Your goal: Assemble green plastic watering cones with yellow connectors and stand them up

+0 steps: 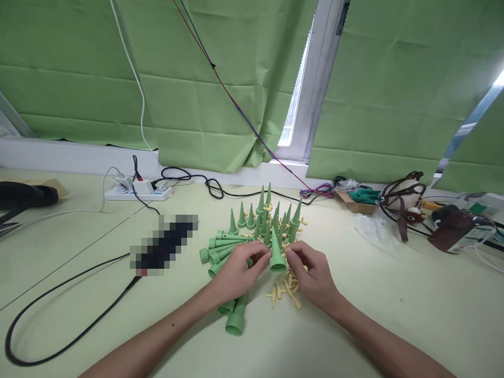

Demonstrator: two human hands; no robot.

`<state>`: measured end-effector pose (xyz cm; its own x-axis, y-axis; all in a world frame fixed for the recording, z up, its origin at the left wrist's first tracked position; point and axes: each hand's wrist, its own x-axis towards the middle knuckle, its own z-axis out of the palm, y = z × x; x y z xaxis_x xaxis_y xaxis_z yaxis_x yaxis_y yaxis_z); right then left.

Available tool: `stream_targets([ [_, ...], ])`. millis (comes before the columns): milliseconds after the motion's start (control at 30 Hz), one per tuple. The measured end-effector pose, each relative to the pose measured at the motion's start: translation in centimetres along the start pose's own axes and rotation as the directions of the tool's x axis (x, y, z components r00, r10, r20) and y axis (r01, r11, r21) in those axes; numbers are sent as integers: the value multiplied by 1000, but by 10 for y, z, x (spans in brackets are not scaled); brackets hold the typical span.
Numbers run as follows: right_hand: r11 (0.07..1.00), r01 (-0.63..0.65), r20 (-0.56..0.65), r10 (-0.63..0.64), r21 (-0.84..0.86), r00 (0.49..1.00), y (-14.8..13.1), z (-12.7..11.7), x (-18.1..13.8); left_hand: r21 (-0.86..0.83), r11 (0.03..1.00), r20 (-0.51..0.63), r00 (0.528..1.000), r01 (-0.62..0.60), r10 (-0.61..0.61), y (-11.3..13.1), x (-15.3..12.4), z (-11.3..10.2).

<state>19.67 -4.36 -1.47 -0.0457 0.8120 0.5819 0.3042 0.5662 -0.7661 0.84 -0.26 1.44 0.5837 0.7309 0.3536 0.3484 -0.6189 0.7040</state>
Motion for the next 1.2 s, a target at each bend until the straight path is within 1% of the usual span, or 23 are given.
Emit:
stream_targets([
  [133, 1000, 4, -25, -4, -14, 1000, 0, -1, 0, -112, 990, 67, 994, 91, -84, 0, -1, 0],
  [233, 999, 23, 15, -22, -44, 1000, -1, -1, 0, -195, 973, 118, 987, 127, -105, -2, -2, 0],
  [300, 997, 45, 37, -43, -62, 998, -2, 0, 0, -214, 968, 145, 984, 134, -104, -1, -2, 0],
  [367, 994, 72, 47, -68, -77, 997, -2, 0, 1, -196, 972, 156, 983, 129, -99, 0, -3, -1],
  [567, 989, 96, 61, -90, -113, 994, -1, 0, 2, -113, 991, 126, 990, 71, -56, 4, -3, -2],
  [833, 986, 85, 85, -73, -145, 994, -2, 0, 1, 57, 994, 61, 994, -92, 89, -3, -5, -3],
  [1200, 995, -1, 136, 15, -104, 991, -2, 1, 0, 104, 964, 15, 970, -243, 243, -8, -8, -2],
])
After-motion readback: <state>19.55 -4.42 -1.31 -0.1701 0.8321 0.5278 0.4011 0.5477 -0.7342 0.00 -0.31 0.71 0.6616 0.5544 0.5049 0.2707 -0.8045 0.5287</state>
